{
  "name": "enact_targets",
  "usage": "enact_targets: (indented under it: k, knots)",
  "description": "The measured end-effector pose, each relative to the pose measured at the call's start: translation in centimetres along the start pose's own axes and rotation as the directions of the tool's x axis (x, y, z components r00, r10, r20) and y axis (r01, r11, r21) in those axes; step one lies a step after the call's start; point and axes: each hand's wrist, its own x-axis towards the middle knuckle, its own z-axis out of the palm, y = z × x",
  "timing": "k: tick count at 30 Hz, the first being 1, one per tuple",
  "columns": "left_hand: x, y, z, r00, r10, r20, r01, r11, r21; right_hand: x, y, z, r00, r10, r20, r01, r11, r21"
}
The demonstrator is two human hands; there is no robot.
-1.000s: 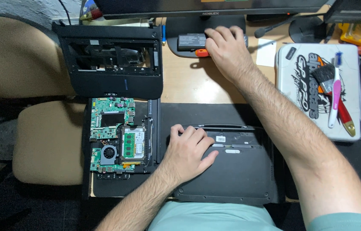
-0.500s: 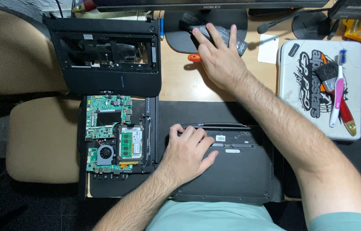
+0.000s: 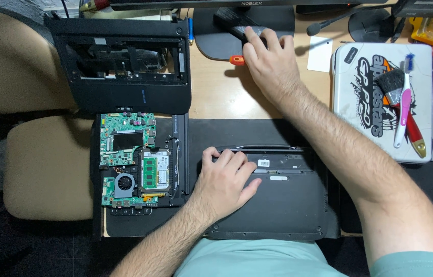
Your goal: Assembling a laptop by attaching the screen to the base and securing components with a screwdriver.
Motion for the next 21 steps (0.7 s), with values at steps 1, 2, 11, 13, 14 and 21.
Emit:
enact_targets:
  k: [1,2,11,13,14,21]
  knots:
    - [0.0,-0.1,0.0,1.000,0.000,-0.001,0.000,1.000,0.001,0.0,0.5,0.6,1.000,-0.001,-0.001,0.001,1.000,-0.001]
    - [0.0,-0.1,0.0,1.000,0.001,-0.004,-0.001,1.000,0.003,0.0,0.9,1.3,1.000,-0.021,0.016,0.021,1.000,0.014]
    - [0.0,-0.1,0.1,1.000,0.005,-0.014,-0.005,1.000,0.004,2.4,2.9,3.7,0.973,-0.091,-0.210,0.088,0.996,-0.024]
    - [0.0,-0.2,0.0,1.000,0.002,-0.015,-0.002,1.000,0.001,2.9,2.7,4.1,0.971,-0.085,-0.225,0.073,0.995,-0.064]
    - [0.0,-0.2,-0.1,1.000,0.004,-0.015,-0.004,1.000,-0.001,2.9,2.7,4.3,0.973,-0.086,-0.213,0.071,0.995,-0.075]
    - [0.0,-0.2,0.2,1.000,0.001,-0.019,-0.001,1.000,-0.008,2.5,1.3,1.7,1.000,-0.018,0.013,0.017,0.999,0.049]
